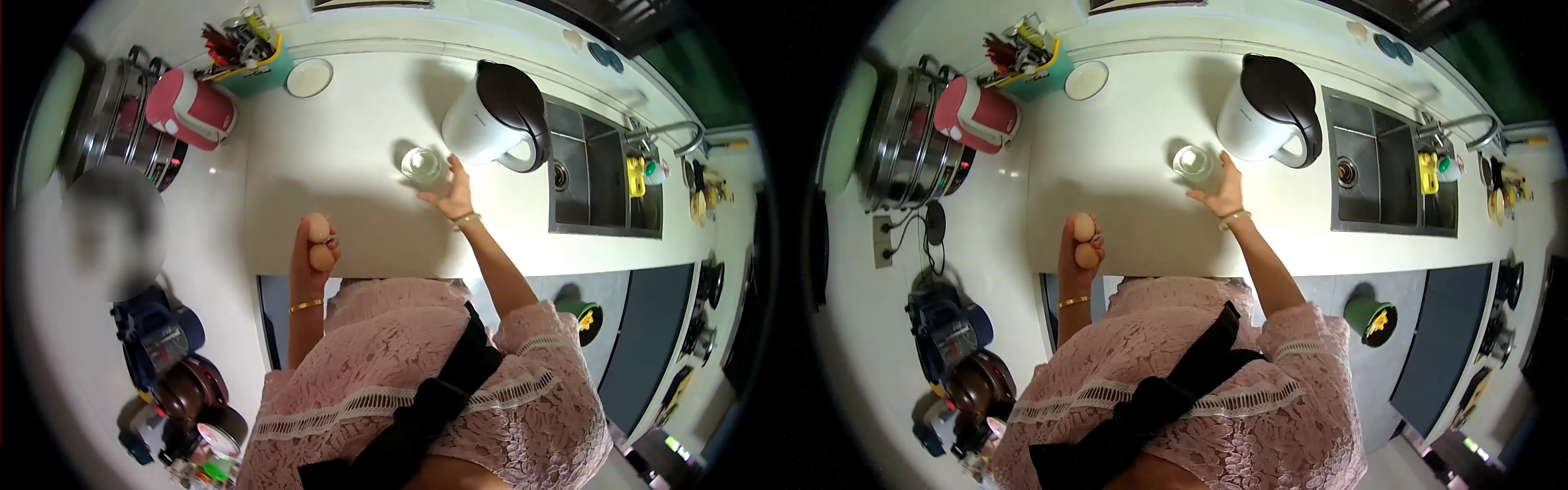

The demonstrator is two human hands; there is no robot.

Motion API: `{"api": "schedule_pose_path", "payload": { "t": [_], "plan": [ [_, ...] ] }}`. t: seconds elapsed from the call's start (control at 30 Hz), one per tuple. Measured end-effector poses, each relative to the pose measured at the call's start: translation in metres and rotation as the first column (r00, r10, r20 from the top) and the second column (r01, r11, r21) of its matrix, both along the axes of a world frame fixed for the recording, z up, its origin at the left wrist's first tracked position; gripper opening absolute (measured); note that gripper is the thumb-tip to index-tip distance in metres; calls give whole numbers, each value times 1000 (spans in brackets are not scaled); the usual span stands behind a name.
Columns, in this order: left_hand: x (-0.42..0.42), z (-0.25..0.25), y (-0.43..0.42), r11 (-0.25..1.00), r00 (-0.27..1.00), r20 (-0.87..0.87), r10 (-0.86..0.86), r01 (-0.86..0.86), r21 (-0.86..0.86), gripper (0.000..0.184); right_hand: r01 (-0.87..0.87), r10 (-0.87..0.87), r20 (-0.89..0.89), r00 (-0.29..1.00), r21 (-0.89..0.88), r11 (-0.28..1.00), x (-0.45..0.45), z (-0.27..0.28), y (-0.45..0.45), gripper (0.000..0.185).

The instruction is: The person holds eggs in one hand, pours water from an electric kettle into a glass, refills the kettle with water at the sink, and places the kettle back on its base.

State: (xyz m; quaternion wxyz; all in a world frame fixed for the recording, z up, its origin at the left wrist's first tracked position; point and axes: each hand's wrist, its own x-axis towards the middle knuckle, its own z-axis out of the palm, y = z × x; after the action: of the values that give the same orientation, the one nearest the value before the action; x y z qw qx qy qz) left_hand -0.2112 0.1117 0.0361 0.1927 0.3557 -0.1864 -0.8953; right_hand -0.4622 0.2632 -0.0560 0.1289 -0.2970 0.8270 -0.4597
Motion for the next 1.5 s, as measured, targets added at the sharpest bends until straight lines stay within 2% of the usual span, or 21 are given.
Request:
{"api": "schedule_pose_path", "payload": {
  "t": [0.03,0.1,0.17,0.3,0.4,0.57,0.77,1.0,1.1,1.2,1.3,1.4,1.43,1.5],
  "plan": [
    [3,-1,-1,1000,1000,-1,-22,22,-3,38,22,-22,-1,1000,-3,1000,-2,-5,-10,99],
    [9,-6,-2,1000,1000,-13,-2,2,15,38,-38,40,-36,999,50,998,-9,-13,-23,100],
    [19,-7,-5,999,998,-44,-41,42,19,38,35,-34,-24,999,51,998,-5,-17,-30,94],
    [35,-12,-9,999,999,-47,-15,17,43,39,101,-101,-6,995,-79,992,2,-22,-36,64],
    [41,-11,-11,1000,1000,-20,-5,5,23,40,151,-148,32,988,-107,983,8,-27,-35,62],
    [31,-5,-6,1000,1000,14,15,-15,20,39,111,-105,44,994,-197,974,12,-13,-10,61],
    [-10,-8,16,997,997,-40,-69,70,11,38,68,-58,49,997,-238,969,-12,54,59,60],
    [-78,-22,81,995,995,-3,-95,95,-16,40,13,-37,-229,973,-106,994,-88,157,167,56],
    [-113,-22,125,998,999,-3,-52,52,-20,40,-67,36,-306,951,-91,994,-128,200,213,58],
    [-140,-22,170,991,995,-93,22,-9,132,40,-190,132,-402,906,-110,976,-162,241,254,57],
    [-163,-20,204,993,999,-33,16,-12,121,40,-268,195,-479,856,-88,959,-189,277,287,57],
    [-176,-15,222,993,997,-66,35,-27,117,40,-365,234,-574,785,-123,923,-207,307,308,64],
    [-181,-13,227,993,996,-75,42,-33,117,40,-380,228,-603,764,-135,915,-211,316,312,63],
    [-192,-3,239,996,997,-57,55,-50,72,39,-379,193,-622,759,-181,908,-218,322,318,47]
  ]
}}
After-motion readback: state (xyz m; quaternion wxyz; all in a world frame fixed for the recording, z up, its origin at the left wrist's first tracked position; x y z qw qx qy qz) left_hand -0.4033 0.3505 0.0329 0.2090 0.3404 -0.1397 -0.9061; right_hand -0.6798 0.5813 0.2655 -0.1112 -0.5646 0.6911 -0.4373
